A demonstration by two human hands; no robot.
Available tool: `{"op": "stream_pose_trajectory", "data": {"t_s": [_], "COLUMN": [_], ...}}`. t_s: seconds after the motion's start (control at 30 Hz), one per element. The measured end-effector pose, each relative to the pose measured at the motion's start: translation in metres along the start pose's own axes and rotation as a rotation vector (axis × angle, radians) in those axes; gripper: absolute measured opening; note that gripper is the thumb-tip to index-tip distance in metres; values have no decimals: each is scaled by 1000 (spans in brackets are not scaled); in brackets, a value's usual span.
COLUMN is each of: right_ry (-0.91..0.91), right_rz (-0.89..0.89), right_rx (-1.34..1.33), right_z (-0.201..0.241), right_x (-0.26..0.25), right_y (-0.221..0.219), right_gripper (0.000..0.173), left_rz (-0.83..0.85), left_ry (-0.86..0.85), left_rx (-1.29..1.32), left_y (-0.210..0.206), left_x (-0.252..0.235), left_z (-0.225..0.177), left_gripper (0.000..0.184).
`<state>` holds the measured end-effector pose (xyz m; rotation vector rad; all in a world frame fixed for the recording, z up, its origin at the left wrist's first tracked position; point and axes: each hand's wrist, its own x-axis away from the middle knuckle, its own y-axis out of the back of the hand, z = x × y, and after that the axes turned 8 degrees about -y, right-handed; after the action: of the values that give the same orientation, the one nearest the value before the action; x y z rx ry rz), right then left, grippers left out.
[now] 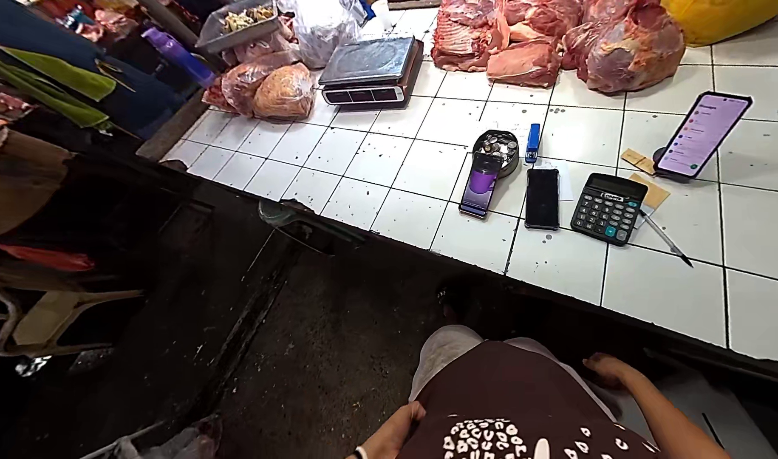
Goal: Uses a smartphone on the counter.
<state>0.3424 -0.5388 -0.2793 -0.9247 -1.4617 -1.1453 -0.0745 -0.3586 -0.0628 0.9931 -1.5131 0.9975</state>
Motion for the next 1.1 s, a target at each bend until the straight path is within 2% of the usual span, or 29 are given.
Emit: {"op": "stream_pose_trajectory", "data": {"t_s": [0.1,0.2,0.27,0.33,0.47,0.57,0.63,0.77,0.87,0.97,1.1], "right_ry": [34,75,108,128,123,126,121,54,-7,-78,-170], "right_rz": [7,2,-20,-32,-58,-68,-100,-186,-233,-267,-225], "right_rx": [162,276,314,312,237,204,78,-459,-691,-816,-933], "right_z": [45,91,117,146,197,221,226,217,195,175,140], "right_x": [14,18,12,21,71,99,100,107,115,126,125], "right_y": [10,10,5,1,-11,-19,-23,-36,-67,-124,-234], "right_gripper": [58,59,59,59,57,57,56,52,50,47,45], "left_rz": [71,79,-9,10,88,1,-26,-1,17,33,126], "left_ry": [-57,-84,-87,-75,-76,-33,-12,9,72,151,213], "left_rx": [146,283,312,330,266,167,126,-5,-129,-355,-881], "left_y": [42,56,51,63,88,70,72,94,104,98,73], "left_x": [-25,-18,4,7,9,56,66,55,38,18,-8], "left_z": [28,23,-3,-28,-86,-150,-183,-234,-268,-297,-318], "left_gripper": [27,28,30,31,31,28,24,18,11,10,19]}}
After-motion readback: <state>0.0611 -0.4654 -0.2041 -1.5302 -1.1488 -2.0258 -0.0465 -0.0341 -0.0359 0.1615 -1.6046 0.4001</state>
